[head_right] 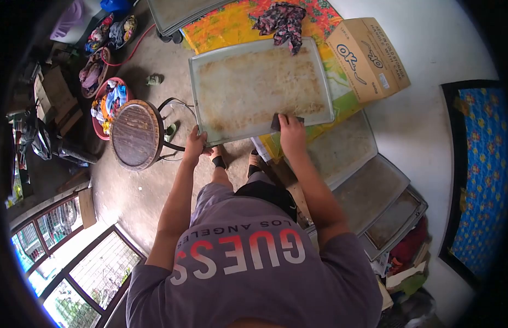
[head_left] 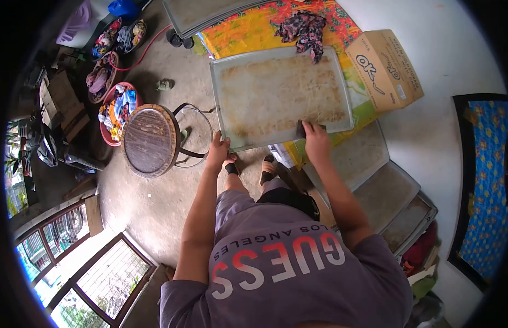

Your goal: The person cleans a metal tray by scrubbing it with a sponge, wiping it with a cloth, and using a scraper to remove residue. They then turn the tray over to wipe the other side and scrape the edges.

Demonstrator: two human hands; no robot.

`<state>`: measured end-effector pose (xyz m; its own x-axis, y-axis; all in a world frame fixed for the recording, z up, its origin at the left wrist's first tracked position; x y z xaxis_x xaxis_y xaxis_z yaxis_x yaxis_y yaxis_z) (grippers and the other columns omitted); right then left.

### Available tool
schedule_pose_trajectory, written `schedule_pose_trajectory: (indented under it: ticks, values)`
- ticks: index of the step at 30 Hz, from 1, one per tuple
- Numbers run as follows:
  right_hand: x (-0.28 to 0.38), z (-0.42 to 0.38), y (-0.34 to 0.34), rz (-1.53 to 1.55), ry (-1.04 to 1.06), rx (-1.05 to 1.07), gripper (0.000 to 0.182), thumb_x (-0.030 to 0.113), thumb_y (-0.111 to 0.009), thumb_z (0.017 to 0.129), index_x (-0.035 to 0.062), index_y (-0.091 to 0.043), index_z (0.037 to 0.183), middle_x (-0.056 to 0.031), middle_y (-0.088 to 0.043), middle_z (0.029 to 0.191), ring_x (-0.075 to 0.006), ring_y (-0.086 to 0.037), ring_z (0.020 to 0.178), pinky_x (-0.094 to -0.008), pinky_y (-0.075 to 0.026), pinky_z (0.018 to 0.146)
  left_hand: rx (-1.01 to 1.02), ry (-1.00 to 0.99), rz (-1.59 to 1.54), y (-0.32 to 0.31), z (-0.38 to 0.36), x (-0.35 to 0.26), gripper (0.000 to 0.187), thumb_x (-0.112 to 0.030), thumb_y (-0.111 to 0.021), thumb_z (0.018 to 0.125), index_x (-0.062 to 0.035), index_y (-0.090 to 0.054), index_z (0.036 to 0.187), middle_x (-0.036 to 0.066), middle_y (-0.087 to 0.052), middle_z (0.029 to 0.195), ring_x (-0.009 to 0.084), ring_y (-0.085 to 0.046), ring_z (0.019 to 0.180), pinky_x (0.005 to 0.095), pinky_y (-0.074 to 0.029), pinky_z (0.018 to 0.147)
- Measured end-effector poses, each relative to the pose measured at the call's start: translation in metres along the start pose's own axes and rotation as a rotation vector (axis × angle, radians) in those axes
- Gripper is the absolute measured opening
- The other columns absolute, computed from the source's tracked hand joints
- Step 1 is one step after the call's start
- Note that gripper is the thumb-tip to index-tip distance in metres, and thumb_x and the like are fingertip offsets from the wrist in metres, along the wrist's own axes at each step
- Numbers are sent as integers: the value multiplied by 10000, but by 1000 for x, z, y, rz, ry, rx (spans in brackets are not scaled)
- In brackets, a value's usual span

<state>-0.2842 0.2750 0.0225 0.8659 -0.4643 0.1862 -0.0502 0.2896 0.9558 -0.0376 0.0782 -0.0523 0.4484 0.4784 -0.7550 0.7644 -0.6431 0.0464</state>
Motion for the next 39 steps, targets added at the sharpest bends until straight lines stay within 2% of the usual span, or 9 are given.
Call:
schedule_pose_trajectory:
  ticks: [5,10,14,17,21,22,26,32,39]
  values:
    - [23,-6,9,-78,153,-41,272,141,-518,836,161,-633,1082,-76,-616,964,-243,-647,846,-410,-517,677,-30,-14,-27,-1,-2,-3,428,-128,-470,966,-40,-364,1371,127,-632,770,188,-612,464,280,-503,371]
    - [-35,25,9,-344,-154,206,238,171,-527,841,204,-624,1056,-40,-633,896,-204,-667,747,-391,-517,523,5,-23,-22,0,0,0,450,-119,-460,967,-42,-336,1392,160,-633,818,193,-606,454,287,-507,367]
    - [11,6,1,-309,97,-61,167,162,-530,847,171,-598,999,-58,-606,847,-213,-672,733,-362,-535,519,2,-23,-9,0,5,3,445,-106,-454,966,-36,-329,1387,171,-633,825,195,-600,442,290,-509,365]
    - [-41,29,0,-327,-189,114,242,155,-526,860,175,-615,1084,-77,-616,861,-244,-670,638,-369,-543,540,19,-18,-22,-3,-2,-6,417,-102,-450,967,-35,-344,1365,154,-631,783,188,-600,444,290,-510,366]
    - [-4,24,-7,-340,-96,262,181,191,-532,859,166,-589,1029,-63,-600,862,-228,-671,701,-376,-557,555,16,-50,-20,-3,-2,-10,387,-104,-447,969,-28,-365,1340,142,-629,752,183,-600,444,288,-513,370]
    - [18,17,-7,-247,38,15,199,193,-502,895,144,-585,1070,-101,-618,904,-269,-680,746,-417,-563,610,18,-53,-20,-4,-2,-10,384,-103,-446,970,-27,-367,1337,142,-629,748,183,-600,443,287,-512,370]
    - [-75,41,-17,-249,-422,300,226,185,-444,953,105,-577,1117,-168,-633,979,-331,-685,823,-471,-559,678,28,-11,23,-2,-5,-11,466,-121,-480,952,-22,-344,1387,139,-631,797,187,-609,451,277,-504,374]
    - [-8,28,-16,-270,-110,185,207,159,-433,947,101,-576,1084,-163,-642,949,-334,-687,806,-462,-558,659,23,-47,24,-1,6,-2,409,-126,-476,957,-31,-388,1345,129,-624,770,176,-598,433,272,-494,362]
    - [-109,73,5,-286,-486,158,202,165,-453,930,117,-618,1036,-134,-652,921,-311,-690,731,-442,-553,602,24,-32,-1,-2,1,-4,419,-119,-467,966,-32,-366,1364,134,-626,733,169,-578,419,282,-471,340]
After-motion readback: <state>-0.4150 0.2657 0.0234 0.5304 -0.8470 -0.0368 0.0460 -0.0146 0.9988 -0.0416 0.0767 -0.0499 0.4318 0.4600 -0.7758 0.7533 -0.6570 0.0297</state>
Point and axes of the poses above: each hand's wrist, its own z-axis towards the middle knuckle, its own y-axis out of the back of the hand, x = y × z, the point moved 7 cm from there along z, towards the middle knuckle
